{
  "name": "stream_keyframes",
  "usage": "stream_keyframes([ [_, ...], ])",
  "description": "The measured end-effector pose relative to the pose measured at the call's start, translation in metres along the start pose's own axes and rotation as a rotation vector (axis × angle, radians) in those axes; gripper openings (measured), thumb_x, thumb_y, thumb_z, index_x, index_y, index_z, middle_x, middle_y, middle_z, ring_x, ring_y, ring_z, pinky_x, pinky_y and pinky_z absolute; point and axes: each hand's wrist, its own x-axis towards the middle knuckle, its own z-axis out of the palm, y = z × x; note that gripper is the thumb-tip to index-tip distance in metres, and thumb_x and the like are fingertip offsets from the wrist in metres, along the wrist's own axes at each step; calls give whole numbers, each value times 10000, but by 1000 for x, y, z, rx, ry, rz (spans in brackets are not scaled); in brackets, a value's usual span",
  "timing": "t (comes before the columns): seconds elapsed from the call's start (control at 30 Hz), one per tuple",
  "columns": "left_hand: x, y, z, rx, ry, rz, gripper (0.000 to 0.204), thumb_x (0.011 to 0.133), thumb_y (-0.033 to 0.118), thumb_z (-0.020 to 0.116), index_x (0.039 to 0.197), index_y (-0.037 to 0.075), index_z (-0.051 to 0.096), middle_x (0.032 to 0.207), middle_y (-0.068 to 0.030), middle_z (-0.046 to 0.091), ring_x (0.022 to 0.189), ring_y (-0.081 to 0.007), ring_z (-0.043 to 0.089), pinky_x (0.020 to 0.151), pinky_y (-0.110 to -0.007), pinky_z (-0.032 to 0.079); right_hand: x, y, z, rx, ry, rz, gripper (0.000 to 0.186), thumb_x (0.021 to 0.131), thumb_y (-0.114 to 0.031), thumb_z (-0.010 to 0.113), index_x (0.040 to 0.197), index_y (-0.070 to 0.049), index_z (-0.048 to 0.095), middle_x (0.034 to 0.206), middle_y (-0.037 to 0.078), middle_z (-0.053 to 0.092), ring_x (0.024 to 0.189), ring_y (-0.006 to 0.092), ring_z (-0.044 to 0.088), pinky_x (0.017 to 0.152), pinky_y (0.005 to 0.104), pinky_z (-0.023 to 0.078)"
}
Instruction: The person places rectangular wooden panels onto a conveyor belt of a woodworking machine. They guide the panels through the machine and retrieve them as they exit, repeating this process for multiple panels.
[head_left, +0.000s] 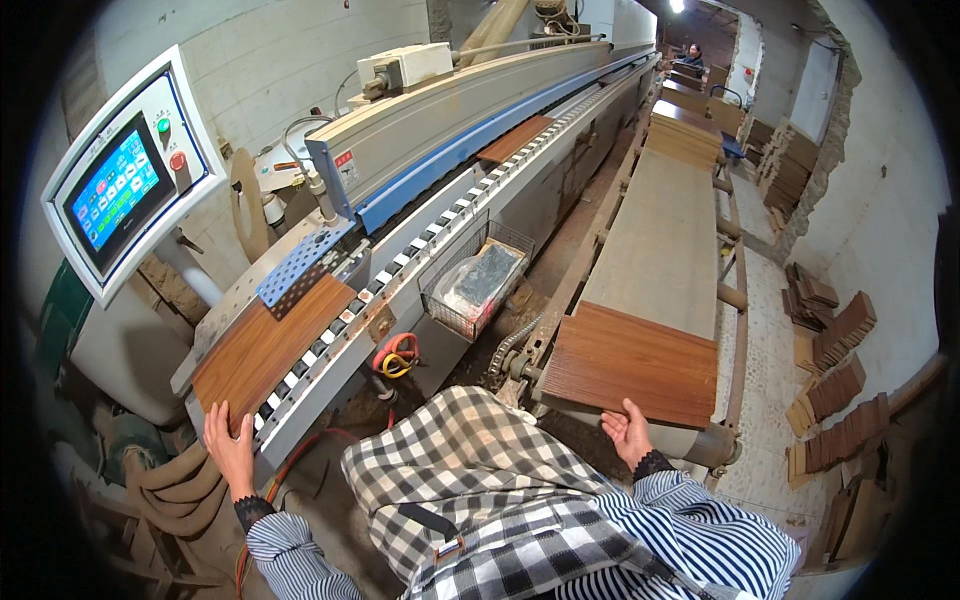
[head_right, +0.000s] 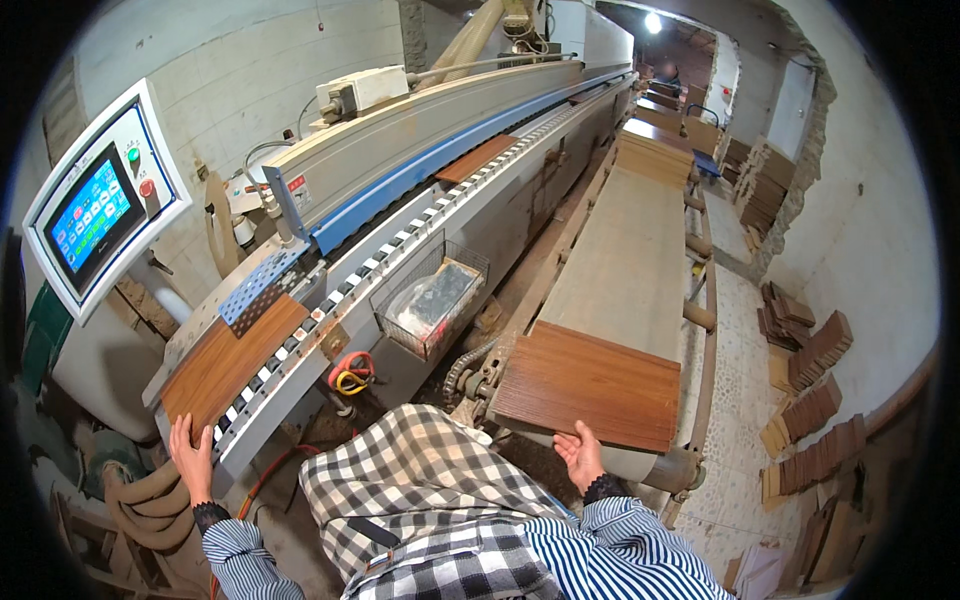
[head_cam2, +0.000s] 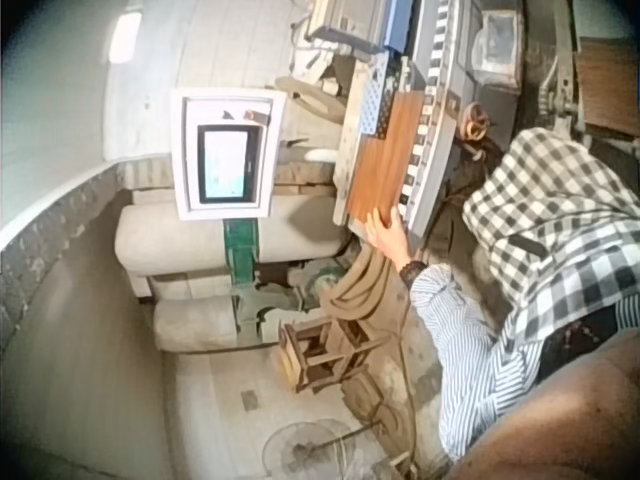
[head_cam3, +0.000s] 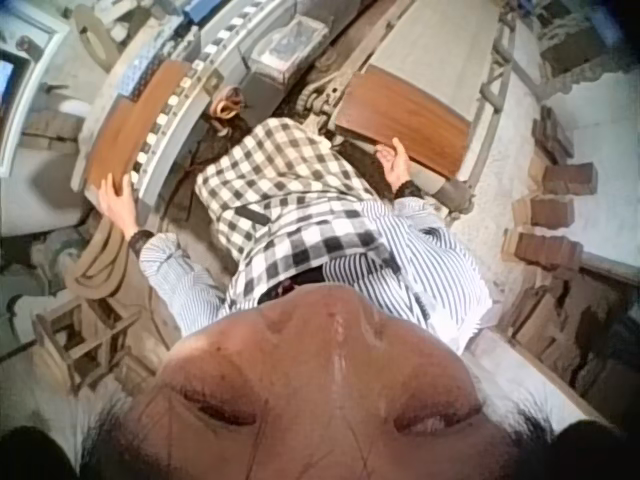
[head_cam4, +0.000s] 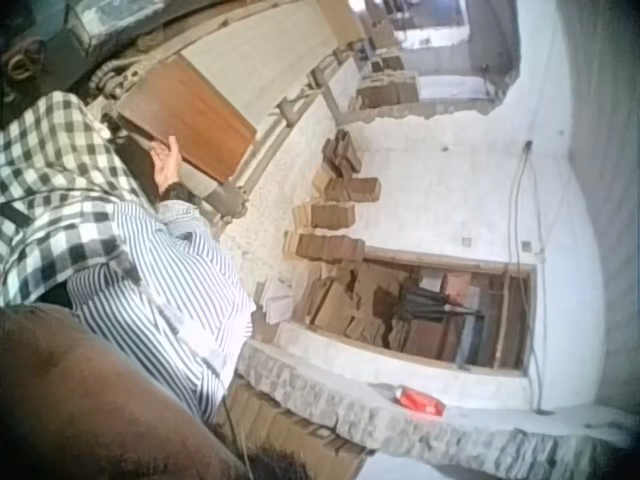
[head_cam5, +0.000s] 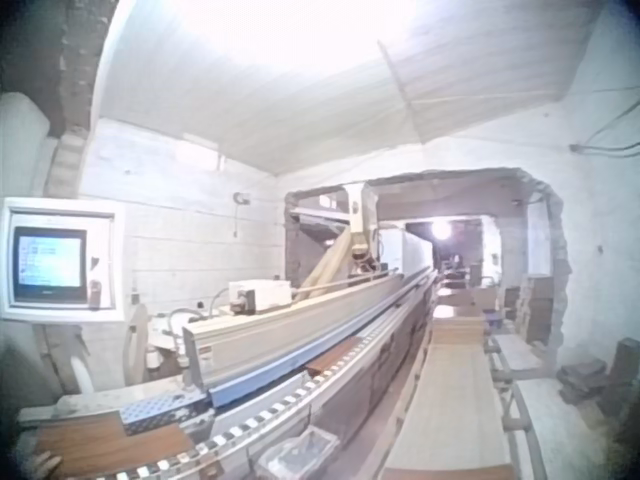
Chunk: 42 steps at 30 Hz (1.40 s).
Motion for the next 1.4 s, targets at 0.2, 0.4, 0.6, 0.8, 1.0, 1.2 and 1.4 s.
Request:
stream_keyframes([
  [0.2, 0, -14, -7, -52, -13, 39, 519, 863, 338, 664, 1292, 64, 563, 1433, -191, 444, 1332, -363, 380, 1107, -449, 277, 19, -1, -16, 88, -2, -16, 537, 829, -482, 664, 1148, -67, 545, 1016, 113, 643, 910, 261, 641, 807, 358, 510],
  [0.4, -13, -19, -13, -49, 9, -69, 615, 855, 422, 658, 1341, 72, 519, 1438, -221, 431, 1359, -360, 359, 1114, -450, 265, 14, -2, -19, -42, -21, -59, 724, 806, -608, 619, 1294, -86, 506, 1218, 110, 604, 1089, 251, 575, 941, 345, 414],
  [0.6, -16, -13, -14, -51, 22, -145, 651, 838, 470, 658, 1346, 83, 528, 1465, -204, 408, 1386, -332, 338, 1116, -450, 263, 14, -5, -15, -100, 4, -69, 840, 785, -649, 611, 1342, -42, 446, 1274, 174, 538, 1157, 284, 542, 998, 360, 385],
  [0.8, -13, -13, -15, -63, 12, -160, 666, 826, 470, 672, 1353, 90, 523, 1479, -182, 400, 1395, -325, 326, 1119, -451, 262, 19, -4, -13, -102, 43, -65, 812, 773, -652, 630, 1280, -34, 484, 1200, 165, 566, 1109, 269, 564, 970, 353, 411],
  [1.0, -14, -22, -12, -127, -6, -141, 654, 833, 453, 667, 1361, 98, 518, 1482, -179, 396, 1405, -318, 311, 1121, -447, 252, 13, -3, -11, -106, 30, -80, 827, 794, -664, 596, 1305, -28, 462, 1204, 167, 570, 1114, 273, 561, 974, 357, 396],
  [1.2, -10, -18, -18, -148, -54, -170, 647, 842, 450, 653, 1371, 106, 509, 1489, -168, 391, 1416, -312, 289, 1148, -499, 152, 12, -3, -11, -115, 37, -75, 823, 801, -662, 596, 1315, -32, 465, 1189, 150, 597, 1134, 267, 556, 971, 345, 391],
  [1.4, -6, -9, -22, -87, -110, -186, 688, 843, 477, 644, 1398, 109, 472, 1487, -161, 395, 1425, -320, 264, 1147, -572, 44, 14, -7, -18, -6, 79, -48, 728, 779, -628, 657, 1199, -44, 545, 1121, 108, 610, 1051, 234, 570, 909, 325, 427],
])
